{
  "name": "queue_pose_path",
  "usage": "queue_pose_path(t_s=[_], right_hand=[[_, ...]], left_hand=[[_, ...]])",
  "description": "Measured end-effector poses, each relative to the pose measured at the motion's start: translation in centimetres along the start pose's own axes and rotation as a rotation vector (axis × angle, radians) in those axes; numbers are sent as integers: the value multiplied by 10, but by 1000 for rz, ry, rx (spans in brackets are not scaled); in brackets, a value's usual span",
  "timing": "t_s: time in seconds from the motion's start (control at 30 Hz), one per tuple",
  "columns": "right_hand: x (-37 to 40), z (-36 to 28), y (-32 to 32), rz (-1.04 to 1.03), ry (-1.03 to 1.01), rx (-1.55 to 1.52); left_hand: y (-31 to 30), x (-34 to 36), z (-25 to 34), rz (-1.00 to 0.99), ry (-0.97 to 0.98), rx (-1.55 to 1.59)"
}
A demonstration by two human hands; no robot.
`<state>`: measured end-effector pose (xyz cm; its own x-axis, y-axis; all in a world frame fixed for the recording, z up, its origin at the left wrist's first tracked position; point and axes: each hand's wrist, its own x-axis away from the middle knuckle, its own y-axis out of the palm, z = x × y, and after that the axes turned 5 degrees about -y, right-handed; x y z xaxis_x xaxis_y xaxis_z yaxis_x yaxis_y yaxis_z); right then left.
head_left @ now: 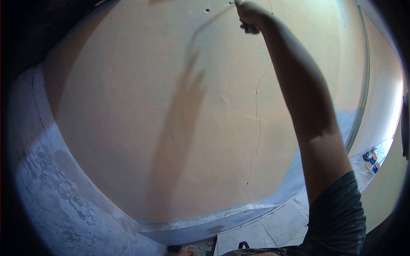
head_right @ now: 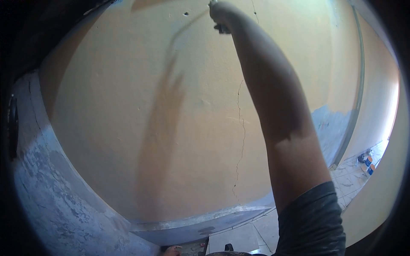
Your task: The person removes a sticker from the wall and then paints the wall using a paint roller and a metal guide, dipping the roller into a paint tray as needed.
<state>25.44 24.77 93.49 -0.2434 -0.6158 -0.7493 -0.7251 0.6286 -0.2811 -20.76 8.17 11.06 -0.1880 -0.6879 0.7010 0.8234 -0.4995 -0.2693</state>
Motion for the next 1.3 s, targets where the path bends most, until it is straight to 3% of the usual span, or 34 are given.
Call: queue_pose_path(t_s=[0.07,0.2,0.33,0.4,0.47,0.6,0.77,0.97,1.0,1.03,1.3], right_hand=[[-60,5,-4,-66,64,-29],[-67,-11,3,-31,148,-72],[-11,15,26,15,241,-133],[32,39,47,40,10,17],[82,49,56,-37,108,39],[153,137,102,16,44,59],[265,169,124,-31,195,155],[359,198,137,-141,377,178],[372,203,139,-142,390,170],[383,209,140,-149,385,154],[344,170,122,-139,325,196]], left_hand=[[6,2,-1,-36,-7,-5],[17,8,-8,-89,-28,-13],[17,15,-18,-120,-50,-32],[11,18,-25,-122,-54,-43],[1,17,-29,-120,-53,-67],[-29,0,-26,-86,-47,-95],[-48,-28,-13,-68,-17,-99],[-29,-13,18,-117,27,-199],[-30,-35,0,-180,46,-171],[-31,-61,-24,-244,62,-141],[-38,-55,60,-150,112,-169]])
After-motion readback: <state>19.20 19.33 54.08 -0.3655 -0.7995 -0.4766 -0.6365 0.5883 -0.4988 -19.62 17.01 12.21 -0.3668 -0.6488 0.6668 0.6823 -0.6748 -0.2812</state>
